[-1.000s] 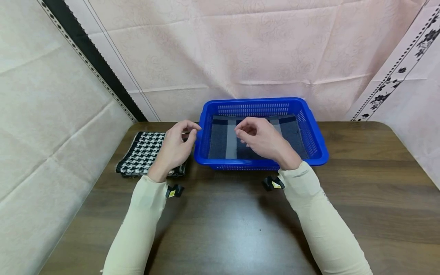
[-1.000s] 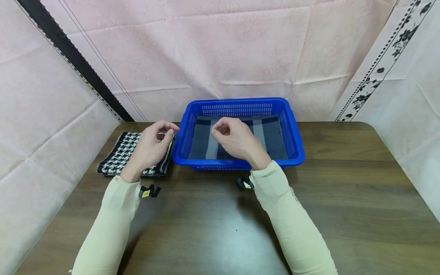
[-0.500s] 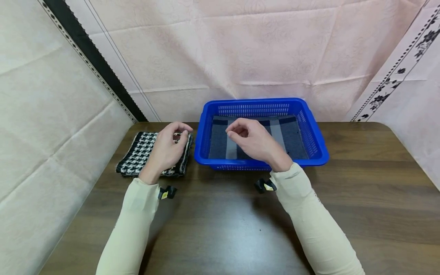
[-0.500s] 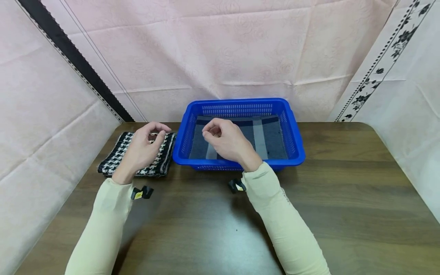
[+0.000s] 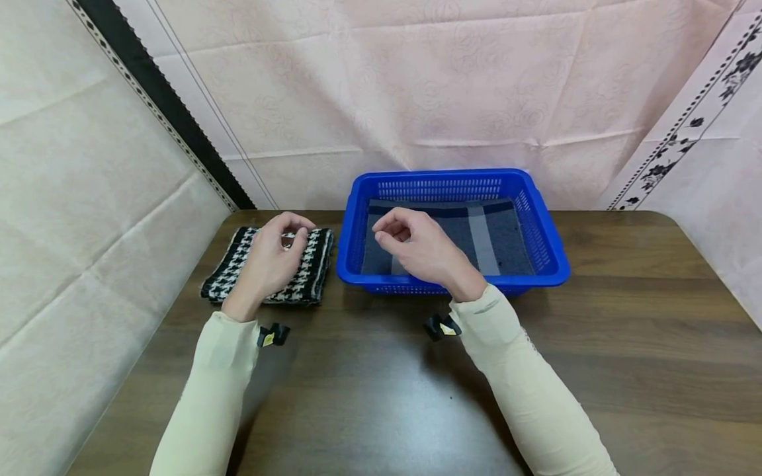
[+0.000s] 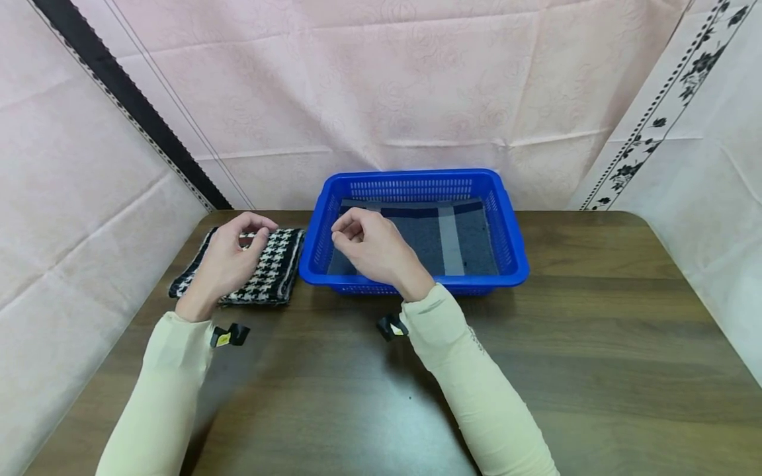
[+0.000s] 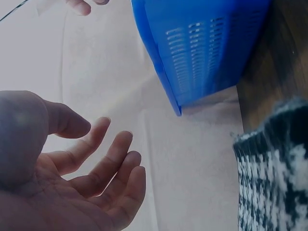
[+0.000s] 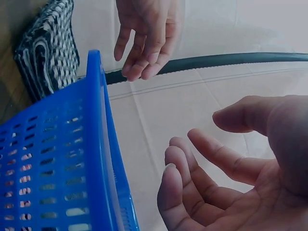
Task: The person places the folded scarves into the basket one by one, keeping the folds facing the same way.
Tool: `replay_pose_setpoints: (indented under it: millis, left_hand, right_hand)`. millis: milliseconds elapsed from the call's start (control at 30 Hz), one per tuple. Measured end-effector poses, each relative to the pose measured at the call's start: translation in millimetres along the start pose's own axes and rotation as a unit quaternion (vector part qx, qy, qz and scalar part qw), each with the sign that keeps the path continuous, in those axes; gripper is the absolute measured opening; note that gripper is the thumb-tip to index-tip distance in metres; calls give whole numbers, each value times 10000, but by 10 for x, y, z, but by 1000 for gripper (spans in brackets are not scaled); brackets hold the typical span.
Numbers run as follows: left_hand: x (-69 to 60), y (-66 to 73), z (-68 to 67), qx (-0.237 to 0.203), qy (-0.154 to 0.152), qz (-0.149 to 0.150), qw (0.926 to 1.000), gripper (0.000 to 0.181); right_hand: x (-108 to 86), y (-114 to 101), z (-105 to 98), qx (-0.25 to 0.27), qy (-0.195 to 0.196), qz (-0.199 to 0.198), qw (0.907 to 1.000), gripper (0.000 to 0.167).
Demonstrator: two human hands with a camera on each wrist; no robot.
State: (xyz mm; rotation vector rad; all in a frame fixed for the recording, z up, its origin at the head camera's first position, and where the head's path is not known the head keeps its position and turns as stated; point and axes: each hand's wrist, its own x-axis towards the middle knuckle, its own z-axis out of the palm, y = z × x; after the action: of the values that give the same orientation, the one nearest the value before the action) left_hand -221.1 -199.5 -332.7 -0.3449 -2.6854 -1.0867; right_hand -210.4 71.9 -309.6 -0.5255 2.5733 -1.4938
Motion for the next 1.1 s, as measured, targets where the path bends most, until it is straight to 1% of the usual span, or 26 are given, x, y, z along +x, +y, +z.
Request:
replay_pose_setpoints:
  millis: [133, 400, 533, 667, 867, 1000, 1100]
  left_hand:
    - [-17, -43, -63, 41, 19, -47, 10000, 28]
    - [-47, -137, -191, 204, 101, -81, 9997, 29]
    - [-49, -171, -238, 245, 148, -127, 9995, 29]
    - [-68, -212, -286, 273, 208, -177, 9993, 30]
    - [-95, -272, -387, 400, 278, -276, 9984, 33]
    - [-88, -303, -449, 459, 313, -347, 9978, 33]
    - [-76, -334, -467, 447, 291, -398, 9978, 34]
  right_hand:
    - [17, -39, 48, -13, 9, 82, 10000, 19]
    - [12, -119, 158, 98, -36, 79, 9999, 18]
    - [16, -168, 231, 243, -147, -13, 9996, 21]
    - [37, -188, 312, 219, -167, -100, 9996, 23]
    - [73, -199, 400, 117, -119, -111, 9998, 21]
    - [83, -250, 454, 209, -15, -211, 9996, 18]
    - [89, -273, 521, 323, 29, -257, 9991, 15]
